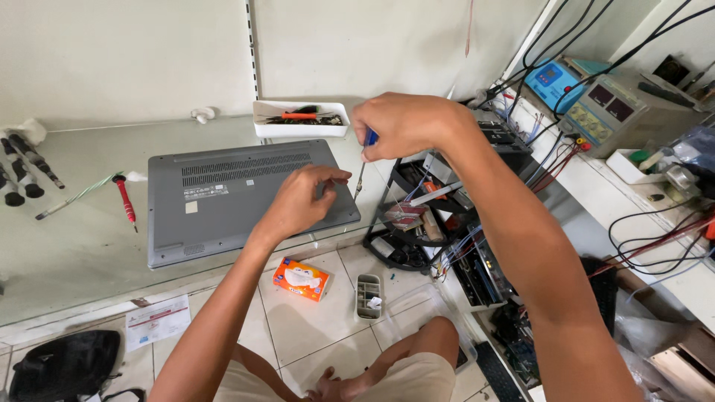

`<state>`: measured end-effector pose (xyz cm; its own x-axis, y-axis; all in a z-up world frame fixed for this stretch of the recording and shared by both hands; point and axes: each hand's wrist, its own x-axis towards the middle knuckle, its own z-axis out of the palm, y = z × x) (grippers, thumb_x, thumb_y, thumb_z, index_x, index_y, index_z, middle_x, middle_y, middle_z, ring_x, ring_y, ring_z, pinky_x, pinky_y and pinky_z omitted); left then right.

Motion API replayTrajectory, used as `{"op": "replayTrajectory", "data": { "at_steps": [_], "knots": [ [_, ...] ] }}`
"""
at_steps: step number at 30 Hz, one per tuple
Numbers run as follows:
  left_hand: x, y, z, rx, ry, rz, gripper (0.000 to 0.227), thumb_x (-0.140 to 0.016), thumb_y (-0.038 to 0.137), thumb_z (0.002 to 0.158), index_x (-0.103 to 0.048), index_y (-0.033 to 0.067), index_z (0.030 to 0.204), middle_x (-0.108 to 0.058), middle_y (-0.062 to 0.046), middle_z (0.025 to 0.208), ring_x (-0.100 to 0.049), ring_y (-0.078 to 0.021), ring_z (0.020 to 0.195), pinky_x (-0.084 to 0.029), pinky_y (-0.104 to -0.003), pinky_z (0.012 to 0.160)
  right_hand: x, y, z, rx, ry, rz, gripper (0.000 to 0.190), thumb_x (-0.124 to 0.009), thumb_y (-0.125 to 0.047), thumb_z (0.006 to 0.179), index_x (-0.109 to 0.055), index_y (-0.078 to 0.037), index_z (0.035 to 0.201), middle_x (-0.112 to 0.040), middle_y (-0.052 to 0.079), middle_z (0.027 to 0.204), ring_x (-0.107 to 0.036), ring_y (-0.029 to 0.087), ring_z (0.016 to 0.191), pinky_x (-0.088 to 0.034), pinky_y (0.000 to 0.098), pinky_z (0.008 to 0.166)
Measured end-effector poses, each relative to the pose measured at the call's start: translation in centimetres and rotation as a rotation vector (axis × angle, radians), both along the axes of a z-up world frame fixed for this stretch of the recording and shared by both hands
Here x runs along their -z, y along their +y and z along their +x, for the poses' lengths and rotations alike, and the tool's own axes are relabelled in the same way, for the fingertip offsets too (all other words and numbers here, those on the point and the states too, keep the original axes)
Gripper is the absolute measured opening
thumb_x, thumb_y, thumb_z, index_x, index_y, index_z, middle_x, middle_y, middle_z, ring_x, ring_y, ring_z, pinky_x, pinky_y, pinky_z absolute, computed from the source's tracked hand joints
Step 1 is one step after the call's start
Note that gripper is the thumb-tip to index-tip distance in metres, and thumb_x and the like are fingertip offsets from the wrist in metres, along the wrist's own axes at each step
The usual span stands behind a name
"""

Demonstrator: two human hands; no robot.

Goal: The person uses a screwdriver to remove several screws from the bottom panel of a laptop. After removing the screws, the person flips the laptop over, opens the lid, and presses the power button.

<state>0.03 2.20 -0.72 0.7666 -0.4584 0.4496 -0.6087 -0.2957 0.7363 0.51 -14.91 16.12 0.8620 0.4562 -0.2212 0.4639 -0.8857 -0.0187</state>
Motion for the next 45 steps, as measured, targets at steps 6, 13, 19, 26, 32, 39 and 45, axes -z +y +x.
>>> {"op": "replayTrajectory", "data": {
  "at_steps": [6,13,19,26,32,39,45],
  "knots": [
    [1.0,0.2,0.1,-0.077,-0.022,0.116,0.035,-0.059,0.001,0.082,-0.071,0.0088,0.114,-0.072,-0.01,0.098,-0.064,-0.0236,0.083,-0.05,-0.043,0.083,1.2,-0.1,0.7,0.073,-0.12,0.056,0.045,-0.064,-0.032,0.091,-0.058,-0.007,0.054,-0.055,0.009,0.051,-0.051,0.021,0.046,-0.043,0.0317,0.047],
    [0.1,0.6,-1.0,-0.101,-0.102,0.23,0.03,-0.061,0.003,0.083,-0.071,0.0056,0.111,-0.072,-0.012,0.093,-0.065,-0.0299,0.091,-0.049,-0.042,0.083,0.9,-0.6,1.0,0.019,-0.052,0.05,0.024,-0.069,-0.029,0.082,-0.07,-0.005,0.079,-0.069,0.013,0.078,-0.067,0.032,0.077,-0.052,0.0424,0.07],
    [0.7,0.7,-1.3,-0.123,-0.116,0.396,0.032,-0.066,0.019,0.085,-0.069,0.0084,0.115,-0.07,-0.013,0.107,-0.062,-0.0315,0.104,-0.043,-0.045,0.092,0.1,-0.2,-0.3,0.081,-0.021,0.047,0.033,-0.072,-0.038,0.08,-0.068,-0.005,0.076,-0.062,0.008,0.061,-0.06,0.019,0.048,-0.05,0.0327,0.053],
    [1.2,0.7,-1.7,-0.111,-0.157,0.522,0.043,-0.073,0.03,0.08,-0.067,0.0121,0.119,-0.068,-0.013,0.115,-0.058,-0.0311,0.113,-0.041,-0.044,0.094,0.8,-0.3,-0.9,0.099,-0.085,0.073,0.037,-0.067,-0.035,0.088,-0.062,-0.008,0.062,-0.056,0.005,0.052,-0.053,0.018,0.042,-0.046,0.0309,0.048],
    [2.4,0.8,-1.1,-0.146,-0.235,0.599,0.046,-0.074,0.03,0.079,-0.065,0.0131,0.121,-0.067,-0.01,0.116,-0.057,-0.0272,0.113,-0.04,-0.041,0.095,1.2,-1.0,0.8,0.028,-0.071,0.053,0.028,-0.072,-0.03,0.079,-0.069,-0.002,0.078,-0.064,0.013,0.066,-0.065,0.03,0.061,-0.052,0.04,0.06],
    [2.8,0.7,-1.2,-0.175,-0.313,0.633,0.045,-0.073,0.033,0.082,-0.065,0.0135,0.121,-0.066,-0.008,0.114,-0.056,-0.0241,0.111,-0.039,-0.04,0.094,0.8,-0.5,-0.6,0.068,-0.132,0.051,0.034,-0.072,-0.035,0.082,-0.07,-0.002,0.075,-0.062,0.012,0.062,-0.062,0.028,0.059,-0.052,0.0399,0.059],
    [3.5,0.6,-1.1,-0.188,-0.333,0.622,0.042,-0.072,0.034,0.082,-0.066,0.0134,0.119,-0.066,-0.007,0.112,-0.057,-0.0235,0.109,-0.04,-0.04,0.093,2.0,-1.3,-0.2,0.031,-0.122,0.172,0.024,-0.072,-0.026,0.081,-0.069,-0.004,0.072,-0.063,0.011,0.061,-0.063,0.027,0.062,-0.052,0.0388,0.061]
  ]
}}
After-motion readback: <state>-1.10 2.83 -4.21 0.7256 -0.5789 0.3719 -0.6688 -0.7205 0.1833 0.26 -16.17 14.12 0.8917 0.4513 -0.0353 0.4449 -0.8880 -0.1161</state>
